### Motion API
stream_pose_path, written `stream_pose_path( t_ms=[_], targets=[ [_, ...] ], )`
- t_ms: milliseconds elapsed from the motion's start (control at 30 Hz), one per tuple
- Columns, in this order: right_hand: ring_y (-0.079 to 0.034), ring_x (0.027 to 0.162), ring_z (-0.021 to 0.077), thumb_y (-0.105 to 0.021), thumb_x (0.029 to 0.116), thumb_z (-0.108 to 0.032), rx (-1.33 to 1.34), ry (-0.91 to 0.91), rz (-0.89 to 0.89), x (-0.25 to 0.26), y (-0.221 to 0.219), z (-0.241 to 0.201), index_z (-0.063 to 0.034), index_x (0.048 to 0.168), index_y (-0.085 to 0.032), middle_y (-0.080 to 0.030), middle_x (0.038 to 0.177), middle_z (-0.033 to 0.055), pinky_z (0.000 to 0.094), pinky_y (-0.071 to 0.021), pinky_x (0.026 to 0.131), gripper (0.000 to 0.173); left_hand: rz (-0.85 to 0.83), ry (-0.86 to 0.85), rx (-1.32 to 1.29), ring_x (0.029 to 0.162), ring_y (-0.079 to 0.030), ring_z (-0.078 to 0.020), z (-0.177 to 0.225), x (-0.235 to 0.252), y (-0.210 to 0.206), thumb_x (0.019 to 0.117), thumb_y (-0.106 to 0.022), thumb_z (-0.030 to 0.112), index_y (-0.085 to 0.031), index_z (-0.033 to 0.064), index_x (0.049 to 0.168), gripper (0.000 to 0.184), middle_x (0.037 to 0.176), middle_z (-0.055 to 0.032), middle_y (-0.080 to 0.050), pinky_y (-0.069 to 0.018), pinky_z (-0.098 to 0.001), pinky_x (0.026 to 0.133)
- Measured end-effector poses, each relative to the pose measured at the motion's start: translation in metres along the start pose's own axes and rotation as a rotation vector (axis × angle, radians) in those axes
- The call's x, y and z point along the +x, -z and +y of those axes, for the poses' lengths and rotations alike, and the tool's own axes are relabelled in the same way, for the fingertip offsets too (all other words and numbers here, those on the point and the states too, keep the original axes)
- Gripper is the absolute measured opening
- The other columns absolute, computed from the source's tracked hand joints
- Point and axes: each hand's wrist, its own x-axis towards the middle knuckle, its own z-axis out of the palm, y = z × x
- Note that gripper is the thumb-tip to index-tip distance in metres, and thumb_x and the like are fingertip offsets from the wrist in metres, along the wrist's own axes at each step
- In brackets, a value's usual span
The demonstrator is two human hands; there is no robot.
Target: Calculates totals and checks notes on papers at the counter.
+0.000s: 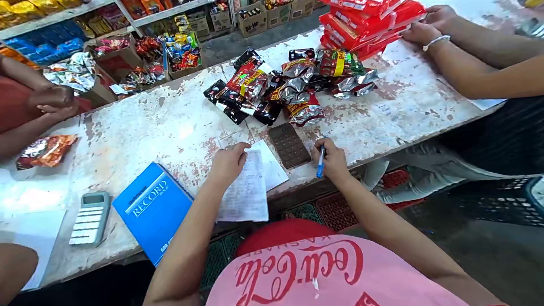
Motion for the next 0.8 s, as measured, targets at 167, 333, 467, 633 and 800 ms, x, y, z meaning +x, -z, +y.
stream_pose_path(
  t_ms=[167,333,467,633,800],
  targets=[
    [-0.064,0.067,0.0344,-0.060,0.0997,-0.022,-0.021,0.004,0.021,-0.002,0.000,0.001,0.0038,0.108,-0.064,-0.065,0.079,0.0196,0.0546,-0.0520,0.063,0.027,-0.080,0.117,-0.055,0.093,-0.072,-0.0363,-0.017,0.011,-0.004,0.1058,-0.053,0.015,-0.062,0.0070,0.134,0.031,0.105,-0.0170,-0.073,-0.0554,-0.0593,0.084],
    [-0.062,0.062,0.0293,-0.061,0.0986,-0.020,-0.047,0.031,0.082,-0.002,-0.002,0.000,0.0042,0.107,-0.063,-0.064,0.076,0.0180,0.0483,-0.0508,0.059,0.026,-0.160,0.132,-0.211,0.096,-0.072,-0.0321,-0.039,0.023,0.001,0.1061,-0.054,0.019,-0.056,0.0075,0.141,0.037,0.109,-0.0147,-0.074,-0.0549,-0.0568,0.089],
    [-0.060,0.062,0.0256,-0.059,0.0989,-0.018,-0.082,0.014,0.123,-0.003,-0.004,-0.006,0.0048,0.107,-0.062,-0.063,0.077,0.0169,0.0442,-0.0498,0.059,0.024,-0.146,0.098,-0.387,0.090,-0.070,-0.0302,-0.058,0.024,-0.003,0.1075,-0.050,0.020,-0.054,0.0015,0.142,0.039,0.103,-0.0187,-0.072,-0.0543,-0.0514,0.087],
    [-0.061,0.064,0.0204,-0.060,0.0998,-0.018,-0.112,-0.036,0.215,-0.003,-0.008,-0.006,0.0045,0.107,-0.063,-0.064,0.079,0.0153,0.0378,-0.0511,0.061,0.024,-0.156,0.089,-0.439,0.093,-0.069,-0.0290,-0.066,0.025,-0.005,0.1084,-0.047,0.020,-0.054,0.0038,0.142,0.038,0.107,-0.0177,-0.071,-0.0532,-0.0511,0.089],
    [-0.057,0.061,0.0139,-0.059,0.1012,-0.020,-0.113,-0.051,0.287,-0.004,-0.010,-0.004,0.0041,0.106,-0.062,-0.062,0.076,0.0117,0.0310,-0.0492,0.060,0.024,-0.199,0.087,-0.358,0.098,-0.070,-0.0325,-0.055,0.024,-0.003,0.1051,-0.048,0.013,-0.055,0.0049,0.142,0.039,0.114,-0.0174,-0.071,-0.0532,-0.0566,0.090]
  ],
)
